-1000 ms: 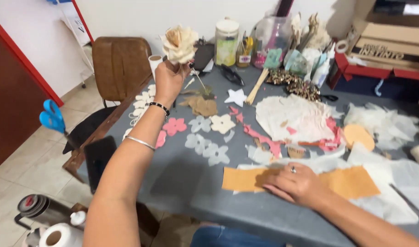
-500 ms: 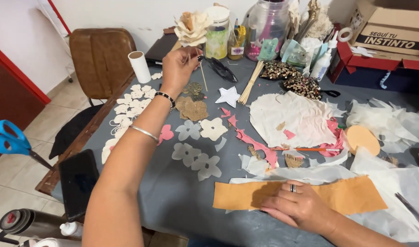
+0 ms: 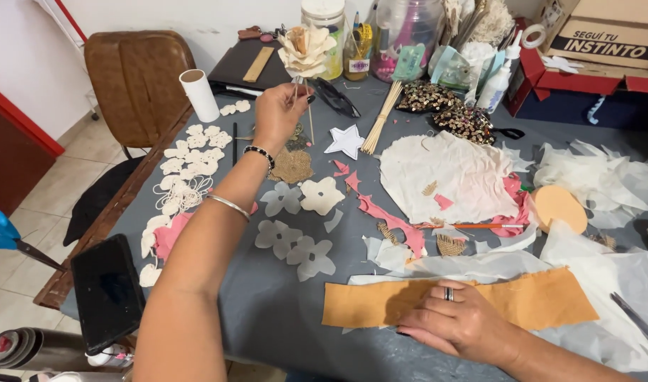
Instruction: Cutting out small flower shapes from white fabric using scissors on a table filled with craft supplies.
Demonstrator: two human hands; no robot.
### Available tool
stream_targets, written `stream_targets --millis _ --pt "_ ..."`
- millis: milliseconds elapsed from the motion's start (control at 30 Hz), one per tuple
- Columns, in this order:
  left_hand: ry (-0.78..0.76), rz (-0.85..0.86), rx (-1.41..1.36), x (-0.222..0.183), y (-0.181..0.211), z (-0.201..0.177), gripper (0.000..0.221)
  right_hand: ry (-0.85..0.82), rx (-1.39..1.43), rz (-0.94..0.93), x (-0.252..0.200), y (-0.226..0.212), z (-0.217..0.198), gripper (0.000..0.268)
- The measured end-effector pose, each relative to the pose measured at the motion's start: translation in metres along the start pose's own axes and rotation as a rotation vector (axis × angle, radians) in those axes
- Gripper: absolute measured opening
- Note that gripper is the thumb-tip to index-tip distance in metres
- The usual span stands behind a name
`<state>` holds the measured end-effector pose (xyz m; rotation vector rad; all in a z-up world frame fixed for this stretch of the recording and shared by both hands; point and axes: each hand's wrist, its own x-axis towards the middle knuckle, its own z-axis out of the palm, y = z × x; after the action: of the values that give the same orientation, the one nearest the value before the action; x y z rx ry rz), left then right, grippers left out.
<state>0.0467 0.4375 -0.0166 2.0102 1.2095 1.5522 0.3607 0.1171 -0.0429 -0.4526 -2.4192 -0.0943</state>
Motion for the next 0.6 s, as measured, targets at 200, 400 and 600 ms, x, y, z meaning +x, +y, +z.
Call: stream_targets --millis 200,400,600 --pt "0.042 -0.006 -0.043 -0.001 0.019 0.002 0.013 0.011 0.008 -0.003 0.002 0.0 -0.001 0.016" --pt "-0.016 -0.009 -0.285 -0.009 0.101 -0.017 0.014 0.011 0.068 0.054 0.003 0.0 -0.003 0.015" --pt "-0.077 -0.182 -0.562 -0.065 0.157 -0.037 0.02 0.077 0.071 0.283 -0.019 0.003 0.006 0.022"
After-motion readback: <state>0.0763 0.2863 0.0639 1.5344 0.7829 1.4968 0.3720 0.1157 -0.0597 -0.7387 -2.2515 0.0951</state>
